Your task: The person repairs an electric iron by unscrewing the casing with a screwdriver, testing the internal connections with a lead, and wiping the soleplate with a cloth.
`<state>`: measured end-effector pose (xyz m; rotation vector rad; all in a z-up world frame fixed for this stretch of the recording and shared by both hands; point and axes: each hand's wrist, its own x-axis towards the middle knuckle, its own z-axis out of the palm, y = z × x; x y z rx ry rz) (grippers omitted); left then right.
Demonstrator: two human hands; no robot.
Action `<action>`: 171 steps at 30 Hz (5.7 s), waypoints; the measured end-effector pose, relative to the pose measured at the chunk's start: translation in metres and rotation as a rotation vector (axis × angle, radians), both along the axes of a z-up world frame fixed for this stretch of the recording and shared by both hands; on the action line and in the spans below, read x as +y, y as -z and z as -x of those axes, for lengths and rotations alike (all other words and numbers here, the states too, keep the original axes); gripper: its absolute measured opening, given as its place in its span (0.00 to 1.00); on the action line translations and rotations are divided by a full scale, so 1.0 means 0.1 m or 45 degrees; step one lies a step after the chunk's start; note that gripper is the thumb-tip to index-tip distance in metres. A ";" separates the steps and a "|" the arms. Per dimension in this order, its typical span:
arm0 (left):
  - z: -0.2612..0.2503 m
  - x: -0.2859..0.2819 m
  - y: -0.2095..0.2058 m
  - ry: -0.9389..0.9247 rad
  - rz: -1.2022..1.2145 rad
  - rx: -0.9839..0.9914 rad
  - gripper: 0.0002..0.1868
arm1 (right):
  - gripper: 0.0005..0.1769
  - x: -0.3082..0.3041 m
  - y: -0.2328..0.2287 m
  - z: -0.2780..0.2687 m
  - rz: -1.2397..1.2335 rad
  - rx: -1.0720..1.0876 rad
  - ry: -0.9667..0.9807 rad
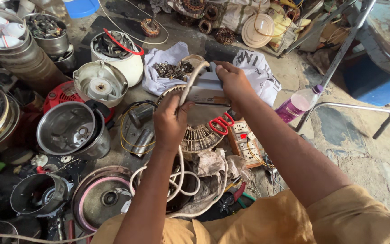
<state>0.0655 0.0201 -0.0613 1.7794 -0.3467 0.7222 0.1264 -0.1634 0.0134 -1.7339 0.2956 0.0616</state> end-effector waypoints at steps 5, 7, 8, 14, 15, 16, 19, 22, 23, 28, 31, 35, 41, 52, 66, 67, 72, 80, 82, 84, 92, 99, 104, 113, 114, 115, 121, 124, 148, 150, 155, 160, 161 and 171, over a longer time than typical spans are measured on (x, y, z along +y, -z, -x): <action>-0.09 0.01 0.23 0.322 0.350 -0.018 0.19 | 0.23 -0.07 0.06 -0.16 -0.082 -0.013 -0.059; -0.22 -0.10 0.38 0.396 0.574 0.087 0.17 | 0.23 -0.15 0.08 -0.22 -0.058 -0.032 -0.061; -0.29 -0.11 0.45 0.418 0.674 0.130 0.16 | 0.23 -0.16 0.09 -0.24 -0.055 -0.032 -0.063; -0.46 -0.05 0.55 0.460 0.889 0.434 0.11 | 0.22 -0.12 0.07 -0.29 -0.016 -0.049 -0.092; -0.45 -0.04 0.51 0.510 0.999 0.446 0.11 | 0.22 -0.10 0.07 -0.31 -0.001 -0.033 -0.079; -0.43 -0.01 0.46 0.486 0.979 0.430 0.16 | 0.21 -0.09 0.07 -0.32 0.014 -0.019 -0.057; -0.30 0.06 0.26 0.309 0.732 0.175 0.24 | 0.22 -0.04 0.03 -0.31 0.032 -0.031 -0.053; -0.16 0.11 0.04 0.053 0.220 -0.224 0.21 | 0.22 -0.01 -0.01 -0.30 0.109 0.015 -0.011; -0.10 0.14 -0.01 0.042 0.128 -0.189 0.20 | 0.23 -0.01 -0.03 -0.30 0.147 0.044 0.015; -0.03 0.13 -0.15 -0.026 -0.125 -0.018 0.15 | 0.24 0.03 -0.08 -0.06 0.111 -0.066 -0.055; -0.01 0.11 -0.19 0.192 -0.068 0.342 0.18 | 0.26 0.17 0.00 0.27 0.323 -0.123 -0.059; 0.13 0.07 -0.10 0.404 0.283 0.589 0.24 | 0.26 0.17 0.26 0.67 0.060 -0.431 -0.170; 0.53 -0.04 0.00 0.214 0.239 0.604 0.24 | 0.31 -0.16 0.68 1.24 0.088 -0.523 -0.217; 0.94 -0.14 -0.04 0.226 0.118 0.687 0.25 | 0.38 -0.33 0.91 1.73 -0.378 -0.368 -0.306; 1.11 -0.27 0.15 0.185 -0.157 0.393 0.25 | 0.27 -0.42 1.23 1.77 -0.111 -0.494 -0.224; 1.11 -0.26 0.15 0.179 -0.151 0.398 0.25 | 0.27 -0.40 1.23 1.77 -0.116 -0.496 -0.218; 1.18 -0.35 0.06 -0.108 -0.315 0.131 0.28 | 0.25 -0.33 1.19 1.72 -0.019 -0.504 -0.146; 1.34 -0.43 -0.07 -0.570 -0.720 -0.010 0.24 | 0.23 -0.15 1.12 1.67 0.113 -0.670 -0.073; 1.29 -0.42 -0.07 -0.548 -0.678 0.020 0.23 | 0.24 -0.13 1.05 1.68 0.117 -0.570 -0.056; 1.24 -0.39 -0.08 -0.407 -0.550 0.201 0.24 | 0.25 -0.12 1.01 1.69 0.131 -0.535 -0.040; 1.01 -0.22 0.09 -0.076 0.010 0.280 0.24 | 0.29 -0.11 0.94 1.64 0.071 -0.432 -0.057; 0.94 -0.21 0.15 -0.037 0.021 0.313 0.26 | 0.33 -0.07 0.77 1.44 0.046 -0.269 -0.032; 0.89 -0.24 0.02 -0.049 -0.012 0.215 0.25 | 0.29 -0.15 0.70 1.37 -0.051 -0.211 -0.070; 1.21 -0.37 -0.33 -0.342 -0.783 0.364 0.24 | 0.23 -0.22 0.59 1.32 -0.157 -0.134 -0.074; 1.20 -0.36 -0.33 -0.234 -0.661 0.555 0.25 | 0.23 -0.21 0.58 1.32 -0.161 -0.157 -0.090; 1.18 -0.34 -0.30 -0.302 -0.652 0.337 0.25 | 0.23 -0.22 0.59 1.34 -0.166 -0.181 -0.107; 0.75 -0.30 0.00 0.079 -0.096 0.257 0.23 | 0.22 -0.20 0.64 1.37 -0.209 -0.170 -0.114; 0.65 -0.33 0.09 0.334 0.256 0.475 0.24 | 0.22 -0.22 0.60 1.39 -0.120 -0.186 -0.114; 0.44 -0.18 -0.03 0.415 0.080 0.195 0.19 | 0.18 -2.23 1.68 1.89 1.104 -0.136 -0.060; 0.45 -0.20 -0.05 0.432 0.068 0.203 0.17 | 0.15 -2.45 2.05 2.05 1.202 0.124 -0.211; 0.49 -0.31 -0.11 0.367 -0.009 0.112 0.16 | 0.10 -2.25 2.61 2.06 1.367 0.169 -0.725; 0.57 -0.36 -0.12 0.384 0.062 0.198 0.20 | 0.16 -2.08 2.74 1.87 1.505 0.489 -0.838; 0.58 -0.36 -0.12 0.369 0.068 0.221 0.21 | 0.17 -2.05 2.79 1.87 1.562 0.518 -0.840; 0.58 -0.46 -0.31 0.152 -0.024 0.359 0.26 | 0.17 -1.78 2.36 1.87 1.550 0.574 -0.790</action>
